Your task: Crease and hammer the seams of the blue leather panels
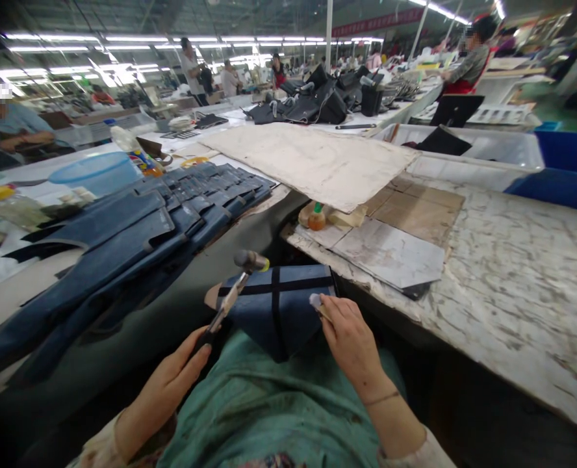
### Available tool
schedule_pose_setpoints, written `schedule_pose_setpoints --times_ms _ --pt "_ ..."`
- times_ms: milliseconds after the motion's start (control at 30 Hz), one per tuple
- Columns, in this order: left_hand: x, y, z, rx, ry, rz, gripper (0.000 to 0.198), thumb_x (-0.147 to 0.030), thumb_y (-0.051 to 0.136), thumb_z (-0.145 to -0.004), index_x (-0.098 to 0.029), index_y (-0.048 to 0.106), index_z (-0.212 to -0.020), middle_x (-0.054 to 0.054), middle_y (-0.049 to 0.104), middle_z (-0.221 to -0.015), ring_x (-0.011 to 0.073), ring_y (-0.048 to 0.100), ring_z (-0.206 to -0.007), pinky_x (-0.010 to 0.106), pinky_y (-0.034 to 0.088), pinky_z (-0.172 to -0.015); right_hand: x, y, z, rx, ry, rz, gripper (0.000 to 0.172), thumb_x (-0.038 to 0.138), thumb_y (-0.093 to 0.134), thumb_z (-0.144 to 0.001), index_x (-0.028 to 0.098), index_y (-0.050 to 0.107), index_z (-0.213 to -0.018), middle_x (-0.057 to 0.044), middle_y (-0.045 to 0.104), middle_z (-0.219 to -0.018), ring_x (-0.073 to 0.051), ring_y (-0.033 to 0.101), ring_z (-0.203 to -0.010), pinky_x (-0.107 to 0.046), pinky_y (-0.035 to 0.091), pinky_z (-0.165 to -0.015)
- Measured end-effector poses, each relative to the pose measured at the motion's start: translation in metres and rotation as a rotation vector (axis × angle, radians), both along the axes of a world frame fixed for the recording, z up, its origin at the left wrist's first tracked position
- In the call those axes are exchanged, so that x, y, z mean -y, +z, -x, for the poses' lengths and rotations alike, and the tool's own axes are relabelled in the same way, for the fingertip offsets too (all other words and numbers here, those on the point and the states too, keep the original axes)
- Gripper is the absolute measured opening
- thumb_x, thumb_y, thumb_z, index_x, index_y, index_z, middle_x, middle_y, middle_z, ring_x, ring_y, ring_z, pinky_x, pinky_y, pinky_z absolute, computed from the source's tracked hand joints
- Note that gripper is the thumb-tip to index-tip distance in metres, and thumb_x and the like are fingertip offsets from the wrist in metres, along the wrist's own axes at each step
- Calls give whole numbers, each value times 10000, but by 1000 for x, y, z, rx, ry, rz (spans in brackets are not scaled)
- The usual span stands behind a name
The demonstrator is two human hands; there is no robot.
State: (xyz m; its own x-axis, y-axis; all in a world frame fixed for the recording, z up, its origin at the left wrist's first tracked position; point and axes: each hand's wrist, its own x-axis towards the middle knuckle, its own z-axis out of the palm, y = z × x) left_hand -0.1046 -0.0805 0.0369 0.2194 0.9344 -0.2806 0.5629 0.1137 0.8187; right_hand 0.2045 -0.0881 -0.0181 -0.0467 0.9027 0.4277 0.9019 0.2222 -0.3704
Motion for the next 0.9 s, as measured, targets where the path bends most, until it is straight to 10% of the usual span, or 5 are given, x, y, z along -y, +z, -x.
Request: schedule_pose_setpoints --times_ms 433,900 --pt "-11 -2 -10 7 -127 90 430 -469 418 -869 -199 525 -1186 38 644 -1099 205 594 -993 274 439 -894 4 4 6 20 -1 12 349 229 444 -886 166 519 -1221 -84 608 -1120 -223 524 -1042 -405 445 -941" --pt "-31 10 -76 -104 -340 -122 387 -419 358 -895 -215 507 -1188 50 660 -1002 202 612 -916 280 438 -833 8 -7 2 42 34 -53 369 270 413 -900 179 498 -1247 -94 596 -1157 -231 528 -1072 -427 450 -934"
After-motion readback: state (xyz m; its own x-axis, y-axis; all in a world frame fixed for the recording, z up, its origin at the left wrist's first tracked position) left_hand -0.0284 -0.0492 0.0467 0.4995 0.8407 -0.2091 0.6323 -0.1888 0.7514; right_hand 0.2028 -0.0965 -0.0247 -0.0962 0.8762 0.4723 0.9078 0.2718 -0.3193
